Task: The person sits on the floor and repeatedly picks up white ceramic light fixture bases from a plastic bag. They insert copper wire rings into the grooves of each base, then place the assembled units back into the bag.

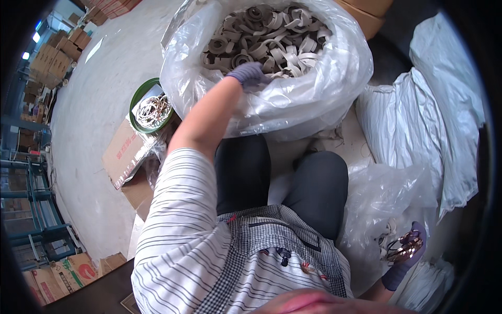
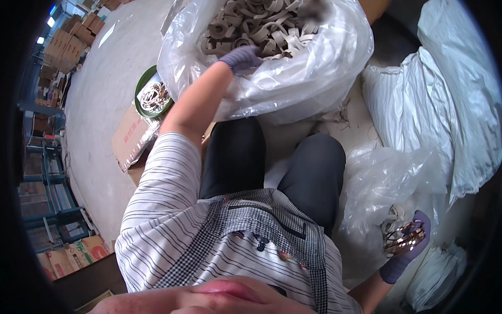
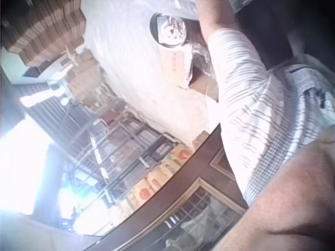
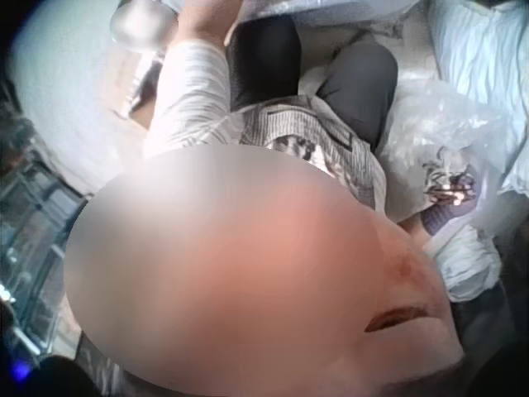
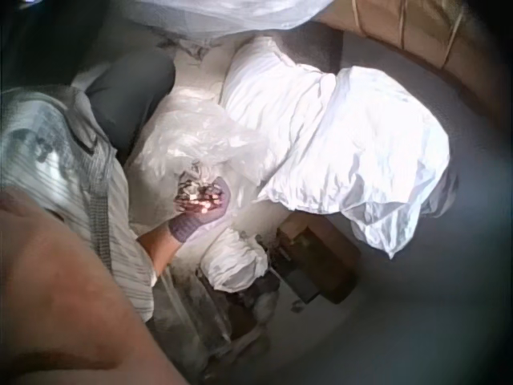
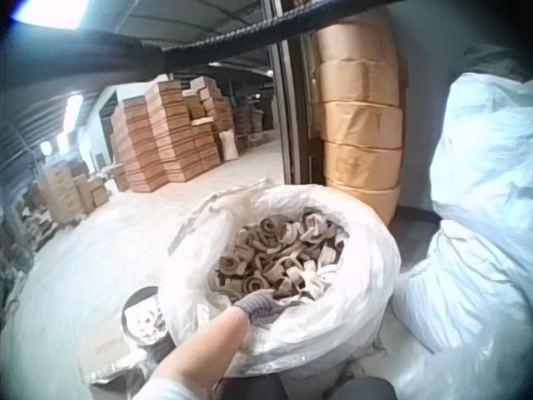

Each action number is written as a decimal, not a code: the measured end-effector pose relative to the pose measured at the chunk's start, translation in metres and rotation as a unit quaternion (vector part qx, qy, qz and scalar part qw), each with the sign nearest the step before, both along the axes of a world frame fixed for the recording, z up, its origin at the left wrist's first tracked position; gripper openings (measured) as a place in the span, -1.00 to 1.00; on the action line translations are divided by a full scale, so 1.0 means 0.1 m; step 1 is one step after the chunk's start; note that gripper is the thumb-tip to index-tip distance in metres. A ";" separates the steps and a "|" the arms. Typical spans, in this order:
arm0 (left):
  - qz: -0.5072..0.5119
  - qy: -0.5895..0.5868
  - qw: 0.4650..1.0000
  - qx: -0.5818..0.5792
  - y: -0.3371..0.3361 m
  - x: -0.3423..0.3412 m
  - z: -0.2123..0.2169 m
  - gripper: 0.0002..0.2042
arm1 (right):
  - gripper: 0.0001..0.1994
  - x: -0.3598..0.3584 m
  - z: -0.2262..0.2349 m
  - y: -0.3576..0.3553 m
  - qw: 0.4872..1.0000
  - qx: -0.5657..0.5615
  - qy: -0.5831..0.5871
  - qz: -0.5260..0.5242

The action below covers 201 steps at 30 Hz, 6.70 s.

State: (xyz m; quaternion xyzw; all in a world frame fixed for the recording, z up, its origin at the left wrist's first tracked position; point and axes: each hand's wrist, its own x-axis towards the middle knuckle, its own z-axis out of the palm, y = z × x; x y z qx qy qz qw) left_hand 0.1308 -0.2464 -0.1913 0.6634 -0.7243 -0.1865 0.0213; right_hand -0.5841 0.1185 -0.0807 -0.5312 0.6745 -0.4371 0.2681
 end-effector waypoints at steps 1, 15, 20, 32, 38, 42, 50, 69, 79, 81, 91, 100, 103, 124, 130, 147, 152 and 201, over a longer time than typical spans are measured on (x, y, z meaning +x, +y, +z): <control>-0.004 0.000 1.000 0.020 -0.08 -0.08 -0.22 -0.49 | -0.73 0.26 0.13 -0.10 1.000 -0.008 0.011 0.014; -0.034 -0.049 0.997 -0.056 0.00 -0.47 -0.65 -0.72 | -0.76 1.95 -0.13 -0.51 0.975 0.122 -0.151 0.107; 0.033 -0.043 0.971 -0.232 0.09 -0.20 -0.48 -0.73 | -0.71 2.21 0.02 -0.44 0.986 0.068 -0.042 0.148; -0.113 0.328 0.877 -0.333 1.54 -0.18 1.49 -0.66 | -0.80 2.16 -0.13 -0.45 0.984 -0.046 0.028 0.171; -0.343 0.425 0.819 -0.176 2.25 -1.45 1.03 -0.58 | -0.63 2.76 0.10 -0.75 0.908 0.076 -0.384 0.149; -0.338 0.390 0.836 -0.188 2.39 -1.78 0.84 -0.57 | -0.56 2.65 -0.14 -0.77 0.843 0.065 -0.506 0.172; -0.347 0.381 0.839 -0.173 2.49 -1.73 1.15 -0.19 | -0.67 2.81 0.14 -0.77 0.868 0.036 -0.478 0.131; 0.069 0.763 0.601 0.228 2.71 -2.00 1.49 -0.77 | -0.61 2.58 0.30 -0.77 0.937 -0.249 0.050 0.239; 0.103 0.824 0.498 0.249 2.71 -1.93 1.36 -0.74 | -0.68 2.15 0.10 -0.86 0.718 -0.104 -0.563 0.396; 0.102 0.828 0.489 0.255 2.71 -1.93 1.35 -0.73 | -0.67 2.24 0.04 -0.89 0.713 -0.099 -0.561 0.409; 0.115 0.825 0.488 0.260 2.71 -1.94 1.38 -0.72 | -0.67 2.70 0.10 -0.62 0.871 -0.007 -0.439 0.222; 0.096 0.810 0.494 0.301 2.72 -1.93 1.40 -0.73 | -0.74 2.67 0.37 -0.64 0.931 -0.214 -0.077 0.285; 0.061 0.740 0.627 0.235 2.72 -1.91 1.43 -0.71 | -0.74 2.67 0.40 -0.62 0.930 -0.258 -0.020 0.261; -0.065 0.378 0.905 -0.182 2.59 -2.14 1.11 -0.78 | -0.66 3.03 -0.03 -0.82 0.989 0.035 -0.102 0.099; -0.069 0.373 0.911 -0.162 2.57 -2.15 1.14 -0.75 | -0.67 2.92 0.07 -0.87 0.986 0.014 0.045 0.158; -0.100 0.401 0.899 -0.148 2.57 -2.09 1.06 -0.72 | -0.64 2.77 0.00 -0.86 0.963 -0.047 0.056 0.258; -0.128 0.384 0.904 -0.140 2.51 -2.07 1.06 -0.70 | -0.61 2.72 -0.06 -0.86 0.966 -0.043 0.019 0.255; -0.245 0.338 0.899 -0.132 2.45 -1.84 0.83 -0.09 | -0.71 2.65 -0.45 -1.04 0.941 -0.078 -0.043 0.326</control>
